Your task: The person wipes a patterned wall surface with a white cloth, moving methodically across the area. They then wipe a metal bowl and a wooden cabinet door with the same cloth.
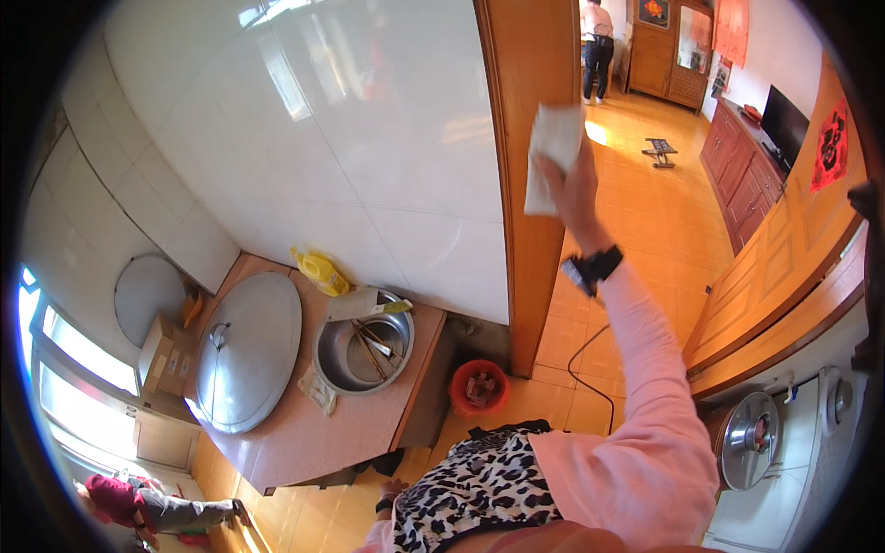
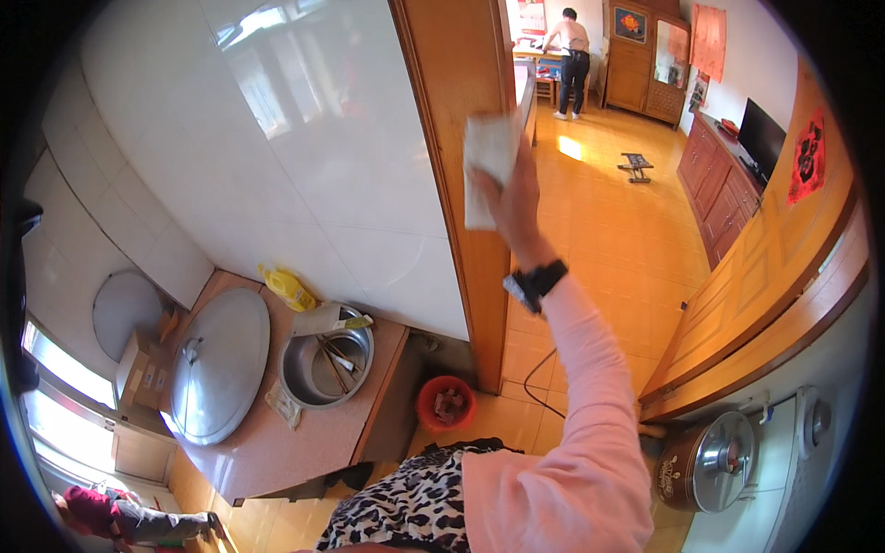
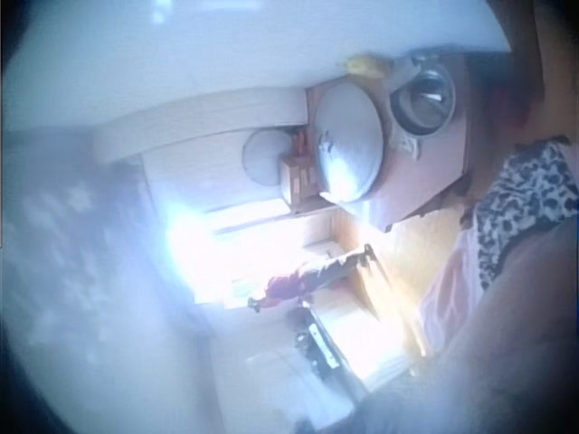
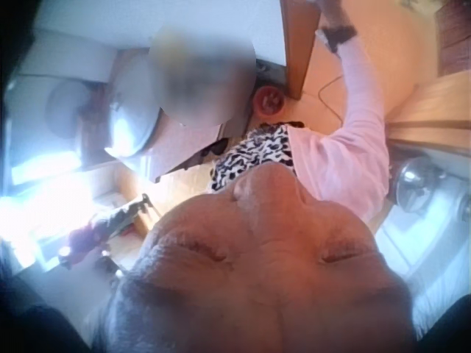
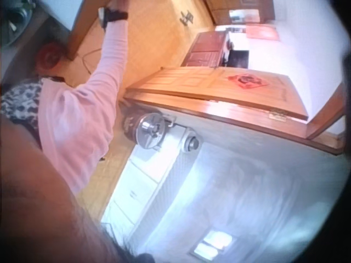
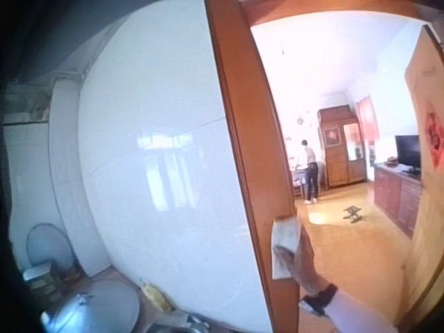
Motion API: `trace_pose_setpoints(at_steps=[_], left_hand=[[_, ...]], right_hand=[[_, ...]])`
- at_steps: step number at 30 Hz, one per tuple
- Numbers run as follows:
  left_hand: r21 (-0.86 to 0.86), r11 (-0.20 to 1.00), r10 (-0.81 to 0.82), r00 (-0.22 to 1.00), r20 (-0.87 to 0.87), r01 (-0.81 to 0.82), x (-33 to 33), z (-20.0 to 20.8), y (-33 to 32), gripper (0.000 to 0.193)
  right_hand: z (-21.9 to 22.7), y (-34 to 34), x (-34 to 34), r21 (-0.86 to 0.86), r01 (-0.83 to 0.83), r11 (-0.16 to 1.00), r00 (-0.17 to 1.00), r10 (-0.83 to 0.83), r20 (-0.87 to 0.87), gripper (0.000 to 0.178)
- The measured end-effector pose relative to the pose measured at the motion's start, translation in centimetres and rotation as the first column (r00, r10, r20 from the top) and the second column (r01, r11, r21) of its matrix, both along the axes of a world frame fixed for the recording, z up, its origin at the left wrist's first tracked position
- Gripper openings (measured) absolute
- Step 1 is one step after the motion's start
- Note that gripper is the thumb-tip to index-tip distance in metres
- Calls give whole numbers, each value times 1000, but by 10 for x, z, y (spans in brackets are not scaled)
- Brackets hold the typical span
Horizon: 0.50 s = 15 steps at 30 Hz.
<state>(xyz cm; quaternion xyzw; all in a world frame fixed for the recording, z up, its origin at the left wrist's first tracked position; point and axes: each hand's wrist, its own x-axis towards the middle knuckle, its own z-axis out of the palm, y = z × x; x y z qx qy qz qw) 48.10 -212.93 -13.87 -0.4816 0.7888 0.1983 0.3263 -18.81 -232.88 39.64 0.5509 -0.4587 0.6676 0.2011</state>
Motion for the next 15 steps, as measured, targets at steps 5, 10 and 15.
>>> trace_pose_setpoints(at_steps=[5,10,15], left_hand=[[-83,978,187,979,-87,-194,-22,-21,-23,47],[-70,973,211,973,-91,-218,-38,-18,-35,45],[-59,972,222,972,-80,-227,-48,-2,-48,39]], right_hand=[[210,-1,-6,-19,88,996,988,-90,-124,68],[351,-30,9,-472,647,599,645,-760,-81,59],[390,-56,23,-626,647,436,414,-890,-192,58]])
